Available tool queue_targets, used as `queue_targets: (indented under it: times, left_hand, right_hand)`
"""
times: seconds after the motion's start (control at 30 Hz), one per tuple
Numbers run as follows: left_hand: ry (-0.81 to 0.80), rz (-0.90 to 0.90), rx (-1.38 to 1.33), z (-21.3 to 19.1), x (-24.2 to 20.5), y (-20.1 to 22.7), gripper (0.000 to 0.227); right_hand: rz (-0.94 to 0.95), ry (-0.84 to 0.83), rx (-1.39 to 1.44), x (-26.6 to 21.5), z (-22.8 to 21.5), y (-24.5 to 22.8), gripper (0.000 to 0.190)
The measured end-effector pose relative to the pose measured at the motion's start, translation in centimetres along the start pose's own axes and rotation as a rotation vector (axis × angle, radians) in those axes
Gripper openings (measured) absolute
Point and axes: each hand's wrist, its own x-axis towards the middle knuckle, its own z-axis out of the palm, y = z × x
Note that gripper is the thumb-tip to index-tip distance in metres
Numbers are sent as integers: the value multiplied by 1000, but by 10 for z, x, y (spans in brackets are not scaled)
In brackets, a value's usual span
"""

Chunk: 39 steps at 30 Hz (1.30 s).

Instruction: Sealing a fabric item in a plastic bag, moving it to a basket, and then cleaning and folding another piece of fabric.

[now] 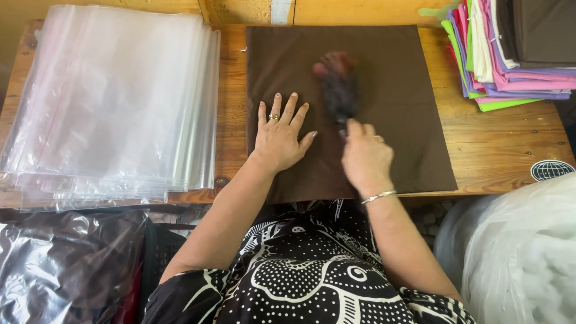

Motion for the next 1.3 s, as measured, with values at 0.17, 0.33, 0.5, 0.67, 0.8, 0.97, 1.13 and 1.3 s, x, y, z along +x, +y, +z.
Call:
queue_targets:
  times: [0.17,0.33,0.5,0.67,0.8,0.97,1.13,1.3]
  left_hand:
    - [-19,-18,2,3,3,0,74]
    - [-28,-53,-8,-1,3,4,73]
    - [-17,-92,-9,-7,-2,8,72]
    - [-42,-173,14,-11,-5,14,72]
    - [-77,-225,3,-15,-4,21,72]
    - [-238,-289,7,-20,-10,46,77]
    - [-427,-196,-32,-42,-45,78,88]
    - [28,154,-259,-55,-32,54,63]
  right_hand:
    - [323,96,-29,2,13,129,28]
    - [510,150,30,-1,14,145,27]
    - [-25,116,135,-28,-32,0,39]
    - [20,38,62,-23,-10,17,40]
    - [369,98,107,-7,5,97,33]
    - [323,79,232,-34,-24,79,34]
    - [336,-25,233,-38,-3,86,38]
    - [398,126,218,-36,6,131,35]
